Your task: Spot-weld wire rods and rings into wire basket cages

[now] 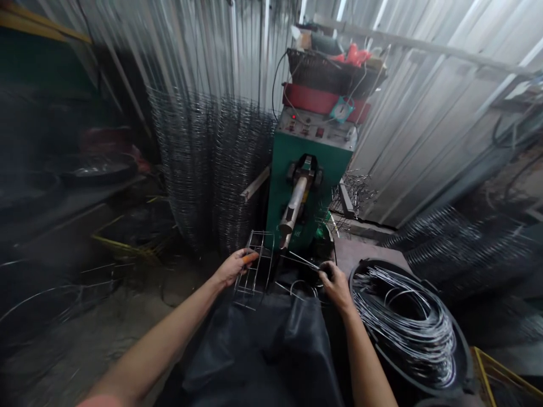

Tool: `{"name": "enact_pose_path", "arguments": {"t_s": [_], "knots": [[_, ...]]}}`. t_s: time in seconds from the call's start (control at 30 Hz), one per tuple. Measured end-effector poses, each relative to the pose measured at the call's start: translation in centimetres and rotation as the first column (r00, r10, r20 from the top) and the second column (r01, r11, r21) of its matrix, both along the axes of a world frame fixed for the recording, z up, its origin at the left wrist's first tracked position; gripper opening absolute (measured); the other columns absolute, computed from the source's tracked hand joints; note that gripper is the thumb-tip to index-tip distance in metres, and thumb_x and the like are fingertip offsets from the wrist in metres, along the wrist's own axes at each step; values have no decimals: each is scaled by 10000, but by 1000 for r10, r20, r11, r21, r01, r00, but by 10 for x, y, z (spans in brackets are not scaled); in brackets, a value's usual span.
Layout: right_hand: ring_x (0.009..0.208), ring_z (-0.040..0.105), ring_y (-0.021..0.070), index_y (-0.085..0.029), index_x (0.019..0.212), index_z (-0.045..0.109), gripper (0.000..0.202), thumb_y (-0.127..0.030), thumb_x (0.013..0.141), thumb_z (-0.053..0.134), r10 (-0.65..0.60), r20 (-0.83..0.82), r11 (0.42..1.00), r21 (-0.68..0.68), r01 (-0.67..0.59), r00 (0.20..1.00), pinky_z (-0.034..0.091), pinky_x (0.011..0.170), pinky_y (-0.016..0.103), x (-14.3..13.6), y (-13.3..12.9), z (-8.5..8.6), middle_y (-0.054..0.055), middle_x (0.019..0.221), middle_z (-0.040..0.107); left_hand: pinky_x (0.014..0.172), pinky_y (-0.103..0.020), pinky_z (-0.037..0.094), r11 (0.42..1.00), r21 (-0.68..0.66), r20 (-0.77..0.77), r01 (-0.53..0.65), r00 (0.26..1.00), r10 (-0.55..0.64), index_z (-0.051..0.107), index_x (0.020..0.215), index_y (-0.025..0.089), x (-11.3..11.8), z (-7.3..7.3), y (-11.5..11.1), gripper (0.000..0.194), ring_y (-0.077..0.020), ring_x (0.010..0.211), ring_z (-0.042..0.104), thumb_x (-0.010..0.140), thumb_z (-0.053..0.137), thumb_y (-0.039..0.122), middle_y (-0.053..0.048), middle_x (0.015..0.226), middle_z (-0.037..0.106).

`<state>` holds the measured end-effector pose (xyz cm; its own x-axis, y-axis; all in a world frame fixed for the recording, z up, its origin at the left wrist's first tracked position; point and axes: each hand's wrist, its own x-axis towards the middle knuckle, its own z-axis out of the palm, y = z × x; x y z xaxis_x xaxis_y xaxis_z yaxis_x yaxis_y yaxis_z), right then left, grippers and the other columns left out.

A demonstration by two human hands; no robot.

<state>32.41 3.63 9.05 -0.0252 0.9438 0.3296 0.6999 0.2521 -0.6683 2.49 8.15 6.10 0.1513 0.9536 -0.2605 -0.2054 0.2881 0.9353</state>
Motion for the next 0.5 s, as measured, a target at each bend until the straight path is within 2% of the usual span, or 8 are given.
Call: {"name": "enact_pose_path", "arguments": {"t_s": [0.13,0.3,0.5], "knots": [[763,600,229,-207,814,604,247,-418,706,538,-31,-110,995,-99,20,993,465,706,341,6,7,-21,42,790,662,435,-175,186,999,-37,-15,-6,1000,5,572,766,159,4,-3,1,388,-50,519,370,530,738,420,44,639,456],[787,605,234,-186,838,642,300,-443,718,545,-198,-258,977,-130,169,946,468,733,351,8,13,-27,57,816,677,463,-176,236,997,-66,-63,-50,997,45,595,792,163,6,-3,7,386,-61,554,397,537,732,418,43,637,472],[859,601,239,-185,854,667,332,-480,718,597,-141,-369,988,-114,106,919,464,807,376,0,17,-38,65,877,672,454,-172,229,990,-130,-54,-55,997,48,598,781,158,14,-8,12,383,-56,544,399,523,745,400,37,645,492]]}}
